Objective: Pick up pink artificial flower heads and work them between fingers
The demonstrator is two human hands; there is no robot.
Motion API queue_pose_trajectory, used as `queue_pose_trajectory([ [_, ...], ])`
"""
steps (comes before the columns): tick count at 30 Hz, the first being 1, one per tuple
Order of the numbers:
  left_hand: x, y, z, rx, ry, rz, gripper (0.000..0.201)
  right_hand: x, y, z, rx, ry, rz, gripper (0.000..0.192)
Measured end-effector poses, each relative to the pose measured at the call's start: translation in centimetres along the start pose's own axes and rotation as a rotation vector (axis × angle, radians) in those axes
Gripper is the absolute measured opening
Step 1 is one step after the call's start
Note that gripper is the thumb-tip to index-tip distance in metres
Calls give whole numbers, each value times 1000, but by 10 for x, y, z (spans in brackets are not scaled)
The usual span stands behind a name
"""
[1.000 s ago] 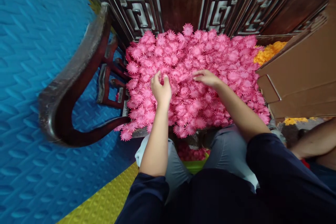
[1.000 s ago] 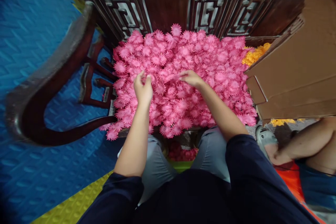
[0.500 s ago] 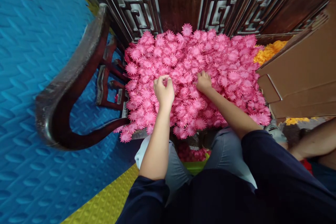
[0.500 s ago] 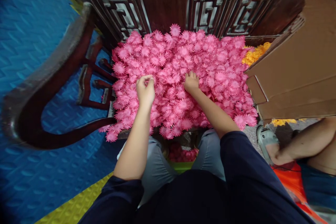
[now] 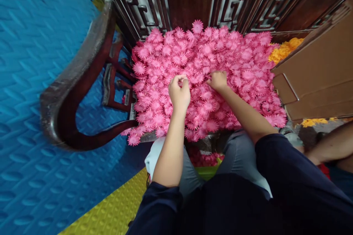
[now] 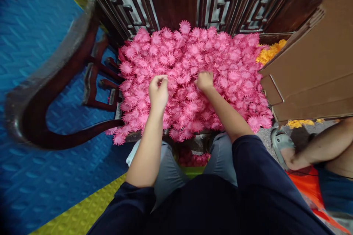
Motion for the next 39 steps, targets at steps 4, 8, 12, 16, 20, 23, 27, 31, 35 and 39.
queue_pose_trajectory([
  [4,1,5,2,50,-30,25,10,1,10,26,-352,78,-68,16],
  [8,5,14,-4,108,-67,18,8,23,5,61,-1109,-18,-145,19],
  [12,15,26,-9,197,-214,-52,18,69,-20,84,-1496,-241,-181,16],
  [16,25,29,-6,226,-293,-61,15,103,-36,88,-1625,-371,-166,18],
  [20,32,30,-1,134,-176,-82,10,106,-40,83,-1645,-363,-149,16],
  [23,37,33,-3,44,-81,-165,11,104,-45,79,-1688,-346,-181,15],
  [27,41,34,-5,73,56,-235,12,102,-43,76,-1823,-252,-345,20],
  [31,40,24,-6,205,185,-177,26,97,-28,76,-1887,-72,-408,21],
  [35,46,18,-13,303,234,-107,31,101,-17,77,-1849,66,-496,11],
  [39,58,27,-18,312,189,-118,25,117,-24,81,-1857,-69,-440,6],
])
Point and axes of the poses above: each hand's wrist, its own x-axis away from the middle knuckle, its own z-axis out of the back of the hand, y = z × x, the point moved 3 cm from there along -x, towards the middle knuckle, and after that the axes turned 2 degrees about y, right-handed, at the moved point
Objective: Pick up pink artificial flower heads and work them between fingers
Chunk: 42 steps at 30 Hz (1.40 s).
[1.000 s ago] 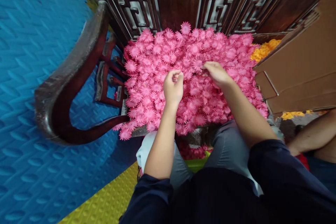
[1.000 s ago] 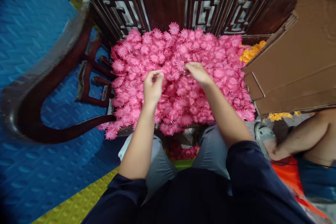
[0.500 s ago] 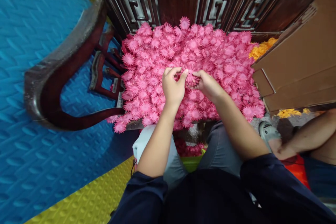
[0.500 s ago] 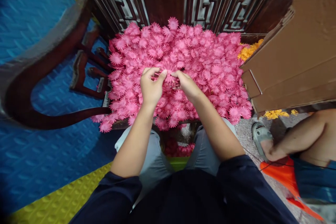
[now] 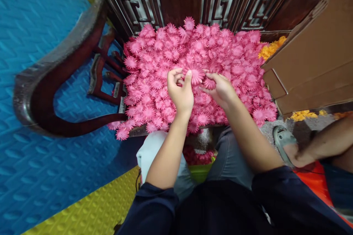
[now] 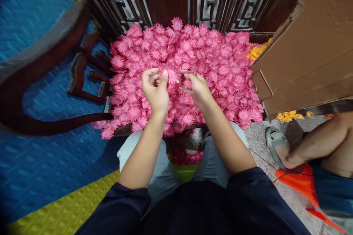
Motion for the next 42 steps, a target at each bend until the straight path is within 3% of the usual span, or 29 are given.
queue_pose_trajectory([
  [3,2,3,0,-33,-51,-8,18,11,2,-2,24,-167,-6,24],
  [9,-2,-6,-1,-97,-81,-34,18,5,2,4,136,-253,50,37],
  [18,-5,-12,-8,-179,-74,45,19,0,2,7,86,-232,64,32],
  [22,-3,-5,-8,-387,-17,-85,8,-4,5,8,77,-136,91,33],
  [25,-3,4,-10,-429,-95,-174,7,-5,4,9,62,-113,50,36],
  [30,-5,9,-13,-213,-337,-193,11,-4,-6,13,36,-186,-44,40],
  [36,-5,5,-17,117,-470,36,17,-1,-11,12,-30,-310,-76,36],
  [42,-5,7,-18,188,-493,274,5,2,-12,11,-23,-327,-67,31],
])
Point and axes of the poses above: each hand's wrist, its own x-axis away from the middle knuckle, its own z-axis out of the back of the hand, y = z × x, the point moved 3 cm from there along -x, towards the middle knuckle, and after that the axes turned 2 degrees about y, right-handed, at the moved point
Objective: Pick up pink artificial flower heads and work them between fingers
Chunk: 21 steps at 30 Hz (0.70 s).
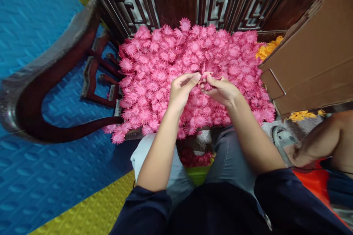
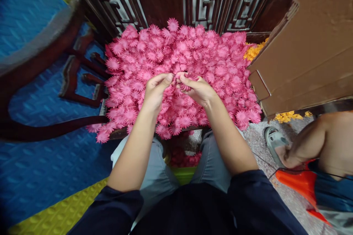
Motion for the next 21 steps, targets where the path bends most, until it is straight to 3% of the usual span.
queue_pose_trajectory([
  [4,1,1,1,9,12,7,3,0,0,0,-21,-1,-1,33],
  [12,-1,-2,5,19,8,-49,19,-5,3,0,-28,-12,7,35],
  [19,0,-2,5,-49,68,-84,4,-10,3,6,72,67,98,42],
  [21,-1,-3,6,-67,112,-63,10,-11,3,7,99,84,118,42],
])
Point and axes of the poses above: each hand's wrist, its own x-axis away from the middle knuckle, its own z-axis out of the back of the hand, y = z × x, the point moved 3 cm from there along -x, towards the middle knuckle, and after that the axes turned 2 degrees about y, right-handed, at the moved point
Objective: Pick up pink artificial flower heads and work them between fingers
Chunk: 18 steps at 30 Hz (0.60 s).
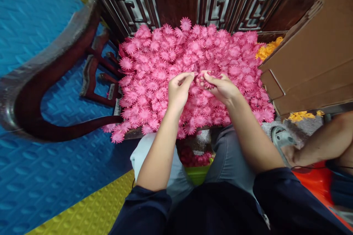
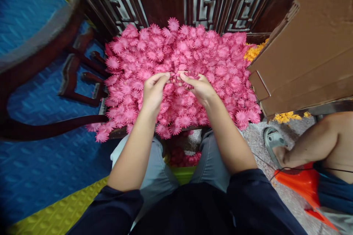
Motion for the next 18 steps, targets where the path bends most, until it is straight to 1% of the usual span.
queue_pose_trajectory([
  [3,-1,-2,2,-51,57,51,14,-1,2,0,27,42,13,43],
  [6,-1,-2,3,-83,91,36,11,-2,4,1,44,66,31,41],
  [9,0,-3,3,-79,89,15,7,-2,4,1,60,78,36,33],
  [12,1,-5,3,-52,57,18,7,-1,3,-1,67,90,42,28],
  [18,0,-2,2,25,41,96,16,4,0,-8,77,-32,68,35],
])
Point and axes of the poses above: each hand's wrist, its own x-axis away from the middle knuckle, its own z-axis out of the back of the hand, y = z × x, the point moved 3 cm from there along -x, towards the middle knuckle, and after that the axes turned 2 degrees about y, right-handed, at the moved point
